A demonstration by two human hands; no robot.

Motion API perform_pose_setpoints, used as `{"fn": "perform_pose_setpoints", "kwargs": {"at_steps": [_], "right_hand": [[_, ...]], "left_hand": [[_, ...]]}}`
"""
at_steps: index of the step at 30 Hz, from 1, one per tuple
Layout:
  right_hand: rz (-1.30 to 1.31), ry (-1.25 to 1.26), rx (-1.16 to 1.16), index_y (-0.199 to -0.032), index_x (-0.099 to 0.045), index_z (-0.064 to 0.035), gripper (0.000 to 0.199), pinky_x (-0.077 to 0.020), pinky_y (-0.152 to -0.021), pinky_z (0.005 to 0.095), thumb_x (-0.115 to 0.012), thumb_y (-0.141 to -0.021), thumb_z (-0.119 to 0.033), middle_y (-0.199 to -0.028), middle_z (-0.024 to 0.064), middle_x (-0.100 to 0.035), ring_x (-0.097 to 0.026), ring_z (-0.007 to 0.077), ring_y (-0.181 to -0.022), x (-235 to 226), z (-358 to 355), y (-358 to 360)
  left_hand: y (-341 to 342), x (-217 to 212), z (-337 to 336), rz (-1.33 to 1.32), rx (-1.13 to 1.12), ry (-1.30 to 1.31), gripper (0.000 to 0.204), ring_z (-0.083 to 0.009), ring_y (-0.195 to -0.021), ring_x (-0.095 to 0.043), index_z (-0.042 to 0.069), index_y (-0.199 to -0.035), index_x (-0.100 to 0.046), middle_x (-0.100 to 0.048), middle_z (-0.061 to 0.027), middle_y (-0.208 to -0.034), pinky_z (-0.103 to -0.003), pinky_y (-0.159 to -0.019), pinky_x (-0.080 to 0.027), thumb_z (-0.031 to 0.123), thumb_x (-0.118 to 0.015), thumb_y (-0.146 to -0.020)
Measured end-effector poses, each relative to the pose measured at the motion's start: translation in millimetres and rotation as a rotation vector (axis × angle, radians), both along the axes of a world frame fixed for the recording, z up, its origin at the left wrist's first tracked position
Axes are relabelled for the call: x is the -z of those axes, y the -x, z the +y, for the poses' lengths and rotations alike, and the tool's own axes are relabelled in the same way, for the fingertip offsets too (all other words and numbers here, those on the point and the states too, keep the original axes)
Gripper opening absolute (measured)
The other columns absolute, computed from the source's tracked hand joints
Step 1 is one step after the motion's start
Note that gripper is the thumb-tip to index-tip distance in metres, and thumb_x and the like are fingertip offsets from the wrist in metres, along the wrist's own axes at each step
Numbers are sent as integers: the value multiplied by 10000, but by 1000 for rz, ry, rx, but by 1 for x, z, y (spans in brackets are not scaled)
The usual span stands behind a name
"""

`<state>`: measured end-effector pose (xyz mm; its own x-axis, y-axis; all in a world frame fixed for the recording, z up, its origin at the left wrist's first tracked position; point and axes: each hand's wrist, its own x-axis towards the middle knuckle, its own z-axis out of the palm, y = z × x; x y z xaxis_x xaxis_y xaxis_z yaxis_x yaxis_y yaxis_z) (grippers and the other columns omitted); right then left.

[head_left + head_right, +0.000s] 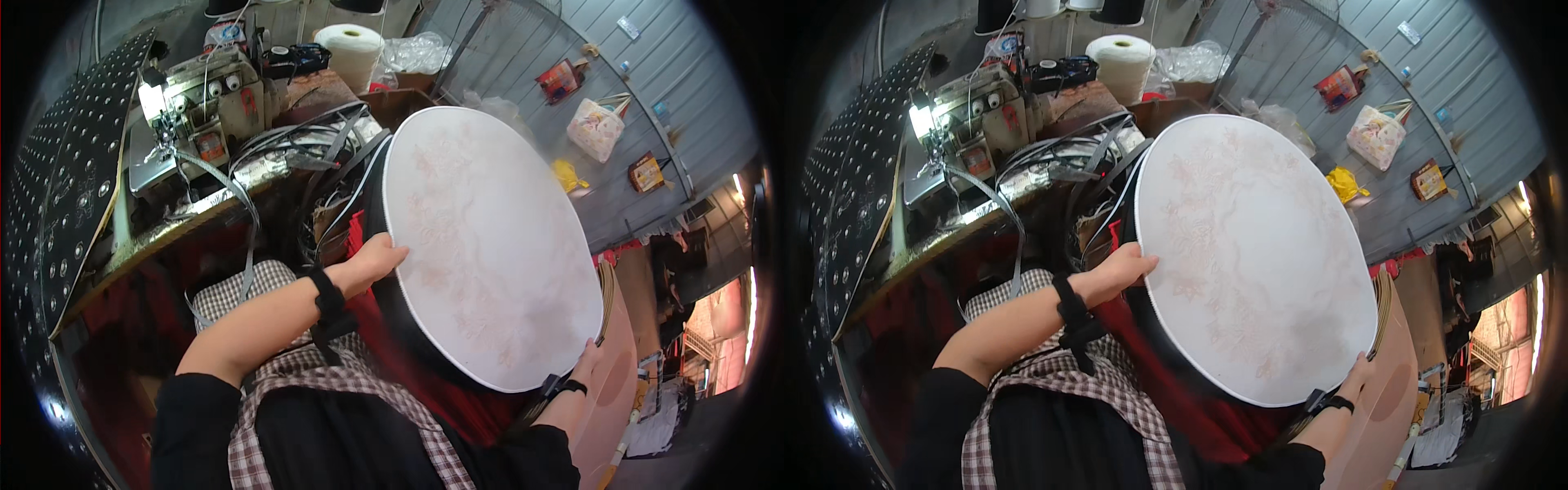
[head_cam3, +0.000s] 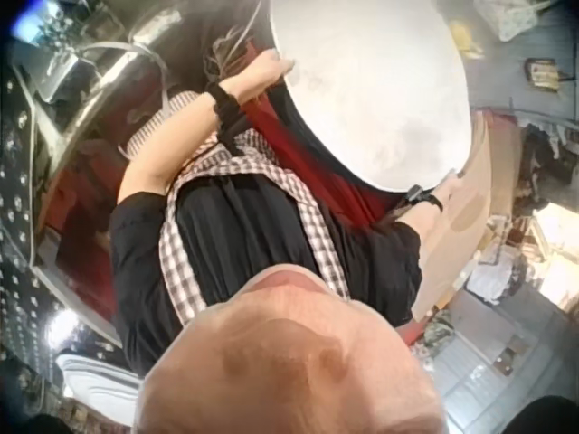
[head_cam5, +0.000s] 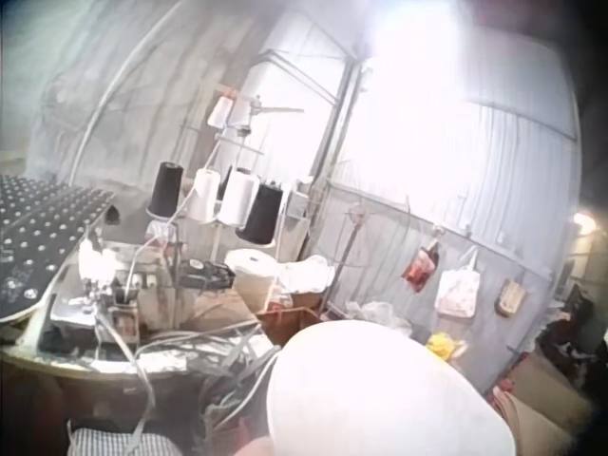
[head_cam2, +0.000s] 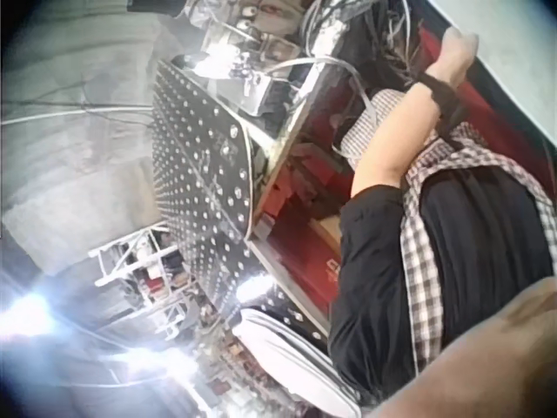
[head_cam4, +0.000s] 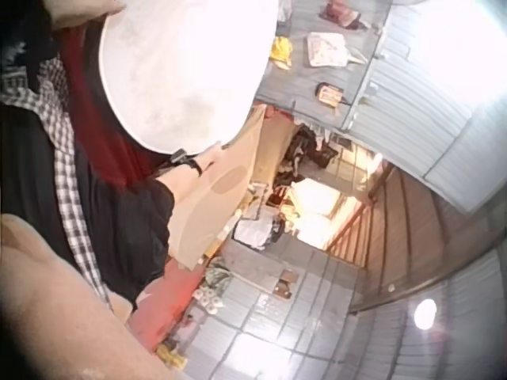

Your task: The recorder is sewing the edges of white round mattress covers using an industrial sewing machine.

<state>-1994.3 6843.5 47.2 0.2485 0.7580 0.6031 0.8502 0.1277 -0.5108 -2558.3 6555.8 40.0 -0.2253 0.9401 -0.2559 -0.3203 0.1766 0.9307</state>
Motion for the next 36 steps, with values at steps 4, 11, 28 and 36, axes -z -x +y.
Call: {"fn": "perform_pose_setpoints", "kwargs": {"at_steps": [4,11,28,36], "right_hand": [[111,212,-173,-1168,-490,57,384,-441,-841,361,-525,-802,-55,-1122,200,-565,-567,309,-986,-57,-14,64],[-522,239,-437,-750,-611,57,344,-425,-559,386,-546,-828,-272,-748,220,-604,-575,290,-661,-153,-83,255],[-52,1568,-2682,-605,-530,-2,409,-316,-445,209,-502,-889,-295,-695,95,-508,-456,113,-572,-150,-513,589],[-105,1844,-2581,-642,-530,-10,376,-315,-455,207,-492,-917,-264,-689,65,-526,-438,96,-549,-103,-560,613]], "left_hand": [[-9,13,9,65,-31,105,260,-165,-791,-597,-80,-1034,-554,-620,-86,-911,-297,-723,-493,124,-493,-884],[32,-28,-74,143,108,7,324,-185,-747,-645,-18,-1082,-541,-629,-134,-951,-291,-667,-511,250,-496,-907],[-221,-119,-808,1046,-2088,2127,243,-337,-925,-605,59,-941,-658,-635,-192,-955,-416,-800,-474,135,-458,-824],[-342,-113,-825,275,-1407,2827,220,-274,-841,-653,59,-824,-694,-663,-152,-874,-393,-718,-511,111,-481,-804]]}}
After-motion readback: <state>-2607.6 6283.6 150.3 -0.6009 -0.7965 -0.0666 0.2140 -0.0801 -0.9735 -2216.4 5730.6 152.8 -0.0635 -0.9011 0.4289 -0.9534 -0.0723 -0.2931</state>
